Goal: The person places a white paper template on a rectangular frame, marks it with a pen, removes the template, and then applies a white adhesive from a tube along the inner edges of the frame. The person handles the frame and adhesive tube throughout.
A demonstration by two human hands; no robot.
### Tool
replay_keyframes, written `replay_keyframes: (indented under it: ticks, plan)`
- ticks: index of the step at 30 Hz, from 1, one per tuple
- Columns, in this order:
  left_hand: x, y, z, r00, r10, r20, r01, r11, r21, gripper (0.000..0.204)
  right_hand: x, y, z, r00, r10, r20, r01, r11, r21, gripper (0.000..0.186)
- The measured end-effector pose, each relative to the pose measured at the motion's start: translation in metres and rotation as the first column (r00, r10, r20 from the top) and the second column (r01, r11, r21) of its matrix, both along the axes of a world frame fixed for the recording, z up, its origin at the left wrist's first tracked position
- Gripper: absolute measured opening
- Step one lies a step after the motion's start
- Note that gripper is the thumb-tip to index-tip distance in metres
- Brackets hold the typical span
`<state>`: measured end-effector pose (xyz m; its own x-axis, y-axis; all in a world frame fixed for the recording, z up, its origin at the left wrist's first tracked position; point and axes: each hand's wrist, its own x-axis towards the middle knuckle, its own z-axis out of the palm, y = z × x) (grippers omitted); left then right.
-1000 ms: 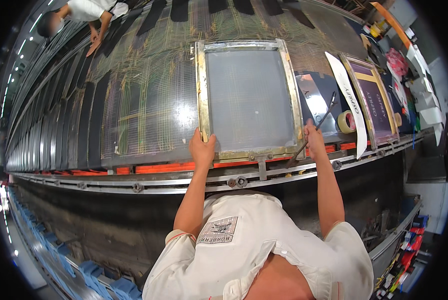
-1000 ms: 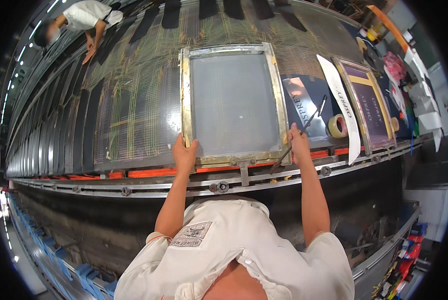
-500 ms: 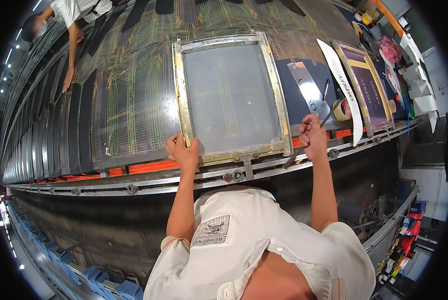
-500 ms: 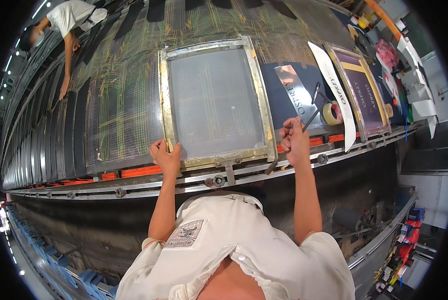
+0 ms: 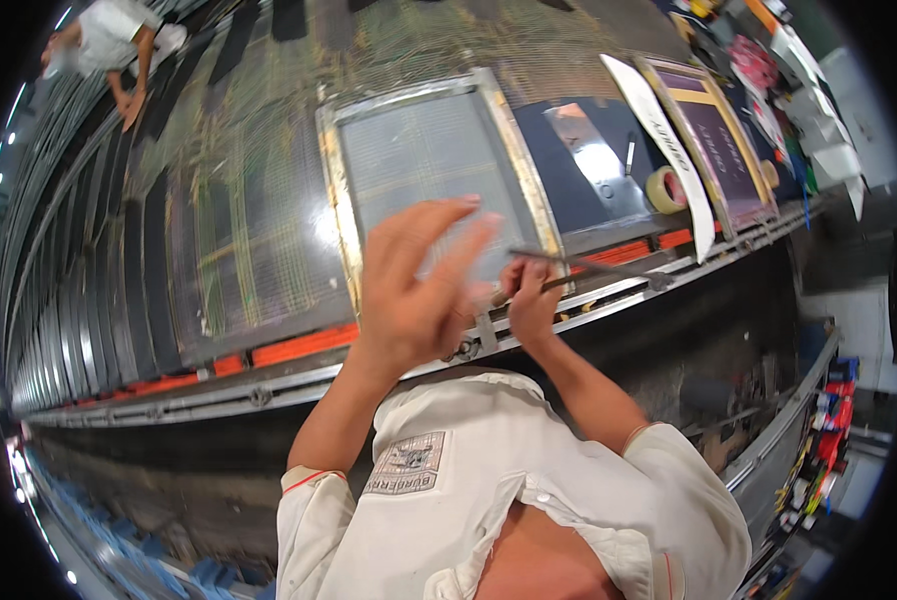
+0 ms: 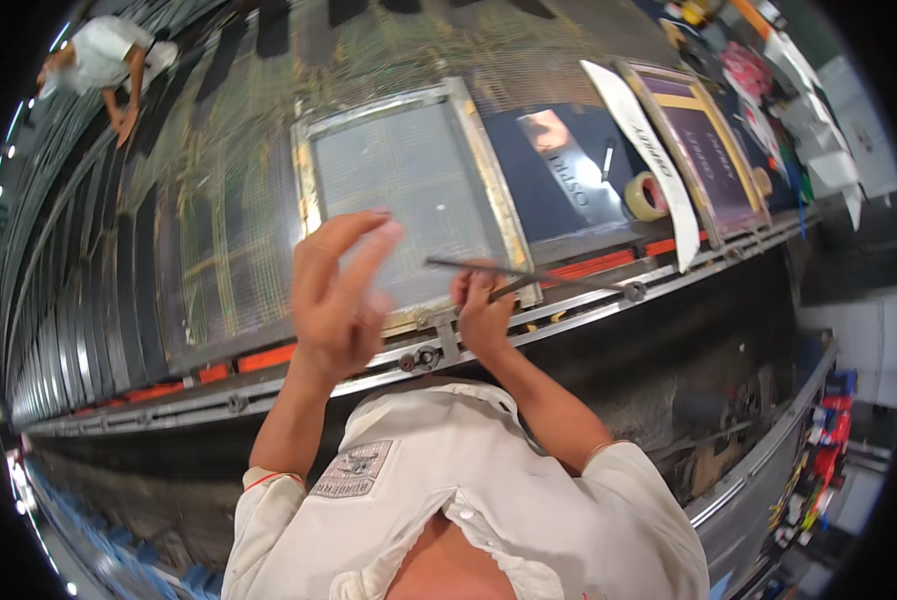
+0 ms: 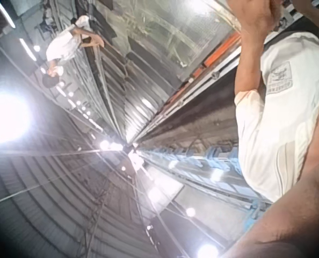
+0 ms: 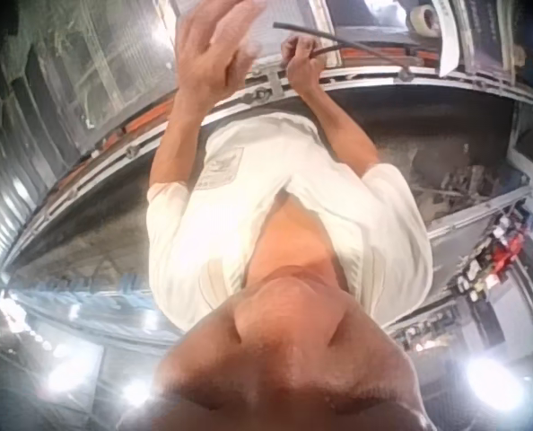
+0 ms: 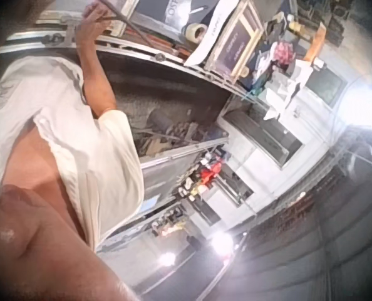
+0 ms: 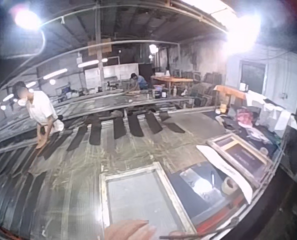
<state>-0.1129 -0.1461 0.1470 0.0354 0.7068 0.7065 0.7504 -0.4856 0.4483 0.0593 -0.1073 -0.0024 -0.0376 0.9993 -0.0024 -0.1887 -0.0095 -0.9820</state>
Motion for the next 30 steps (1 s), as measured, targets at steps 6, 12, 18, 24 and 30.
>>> replay_keyframes:
  ticks: [6, 12, 18, 24, 30]
  plan:
    - [0.011, 0.061, 0.006, 0.790, -0.488, -0.372, 0.514, 0.857, -0.033, 0.062, -0.006, -0.016, -0.018, 0.993, -0.038, 0.110, 0.007, 0.964, 0.267, 0.018]
    - [0.022, 0.011, 0.085, 0.588, -0.431, -0.684, -0.128, 0.786, -0.605, 0.025, 0.073, -0.039, 0.097, 0.830, -0.310, 0.463, -0.154, 0.671, 0.725, 0.026]
    - [0.030, 0.019, 0.089, 0.695, -0.606, -0.388, 0.015, 0.552, -0.834, 0.037, 0.058, -0.014, 0.155, 0.709, -0.513, 0.484, -0.292, 0.411, 0.863, 0.016]
    - [0.031, 0.051, 0.076, 0.887, -0.422, 0.187, 0.196, -0.023, -0.980, 0.042, 0.030, 0.026, 0.131, 0.682, -0.635, 0.364, -0.254, 0.262, 0.931, 0.037]
    - [0.003, 0.017, -0.001, 0.889, -0.285, 0.358, 0.442, 0.335, -0.832, 0.027, 0.022, 0.057, 0.117, 0.778, -0.588, 0.220, -0.184, 0.122, 0.975, 0.034]
